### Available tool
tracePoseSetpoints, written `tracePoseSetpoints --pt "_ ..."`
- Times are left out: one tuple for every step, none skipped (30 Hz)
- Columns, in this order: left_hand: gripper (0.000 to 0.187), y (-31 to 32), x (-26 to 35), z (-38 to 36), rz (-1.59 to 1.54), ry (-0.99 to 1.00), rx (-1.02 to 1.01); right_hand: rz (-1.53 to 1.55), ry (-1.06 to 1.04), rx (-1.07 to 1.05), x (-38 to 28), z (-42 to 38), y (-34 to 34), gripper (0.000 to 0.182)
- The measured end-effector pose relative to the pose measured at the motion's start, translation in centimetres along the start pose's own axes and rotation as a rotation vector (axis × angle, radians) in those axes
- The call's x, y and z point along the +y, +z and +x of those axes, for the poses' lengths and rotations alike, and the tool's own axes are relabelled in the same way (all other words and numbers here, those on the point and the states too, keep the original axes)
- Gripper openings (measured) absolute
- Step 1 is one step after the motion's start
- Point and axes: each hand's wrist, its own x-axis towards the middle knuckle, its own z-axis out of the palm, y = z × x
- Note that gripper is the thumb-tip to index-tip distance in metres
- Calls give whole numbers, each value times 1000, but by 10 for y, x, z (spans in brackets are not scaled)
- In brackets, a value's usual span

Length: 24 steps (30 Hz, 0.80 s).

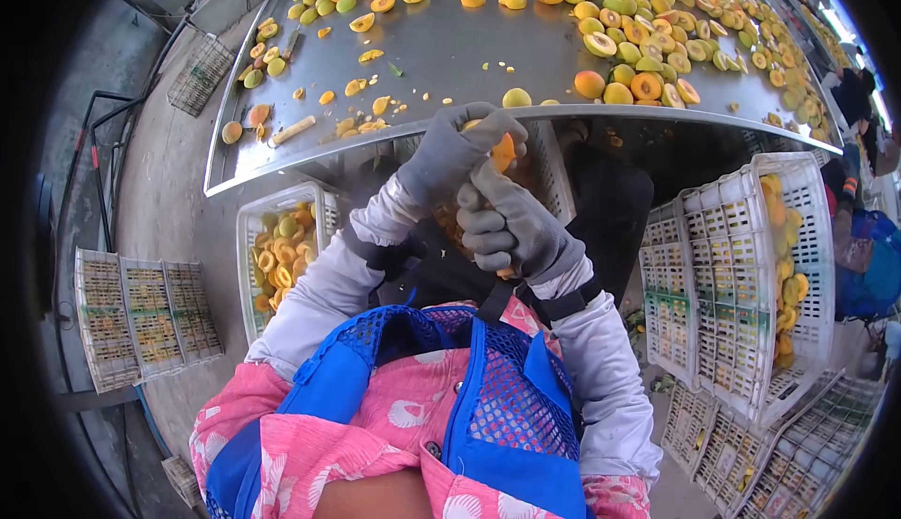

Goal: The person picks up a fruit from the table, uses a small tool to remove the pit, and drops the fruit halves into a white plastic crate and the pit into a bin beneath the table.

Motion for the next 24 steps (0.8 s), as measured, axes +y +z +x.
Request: tracePoseSetpoints --pt "41 -3 -6 0 -238 21 -92 0 -6 -29 2 2 -2 45" --pt "42 -6 -13 -1 -475 43 -182 2 -3 -31 4 5 -3 45" --pt "42 -3 -25 0 -473 44 -180 -47 -36 26 5 8 -5 45" --pt "44 5 -35 -1 -587 0 -49 -93 -71 82 7 11 -6 45" --pt "46 11 -47 -2 -702 -50 85 -88 -69 84 9 13 -6 45" --pt "46 11 -48 -3 -706 -52 85 -148 -78 159 10 14 -7 45" --pt "48 12 -51 -7 -758 -163 154 -204 -81 236 13 14 -8 46" --pt "50 13 -53 -12 -806 -278 226 -197 -71 241 17 16 -7 46" --pt "51 13 -57 -13 -847 -302 253 -237 -65 298 19 19 -6 44" --pt "51 14 -60 -12 -849 -308 261 -277 -58 353 20 22 -5 42" --pt "50 16 -63 -12 -696 -216 310 -293 -55 361 25 28 -13 42" --pt "49 17 -57 -14 -541 -126 353 -286 -47 358 26 26 -12 42" --pt "47 12 -51 -18 -495 -98 266 -260 -12 281 22 21 -9 41" --pt "47 8 -44 -18 -494 -104 269 -231 26 204 19 17 -7 40" --pt "47 4 -39 -19 -444 -51 154 -129 46 107 17 15 -8 40" --pt "46 0 -36 -17 -390 14 37 -129 46 104 18 15 -7 40" --pt "50 -2 -35 -16 -464 1 -37 -109 26 53 17 15 -6 43" --pt "50 -2 -36 -14 -460 8 -42 -88 4 3 16 14 -5 46" --pt "53 -1 -41 -15 -554 -35 -38 -91 -19 21 20 17 -6 46" --pt "56 1 -46 -17 -648 -82 -33 -87 -20 23 23 20 -8 46" --pt "56 3 -48 -18 -649 -83 -34 -83 -28 58 23 23 -11 46" --pt "58 5 -51 -19 -746 -203 99 -81 -35 91 23 26 -13 46" --pt "60 7 -54 -22 -840 -328 236 -79 -31 91 26 30 -15 46" --pt "60 8 -57 -28 -843 -335 243 -74 -6 91 29 32 -17 46"
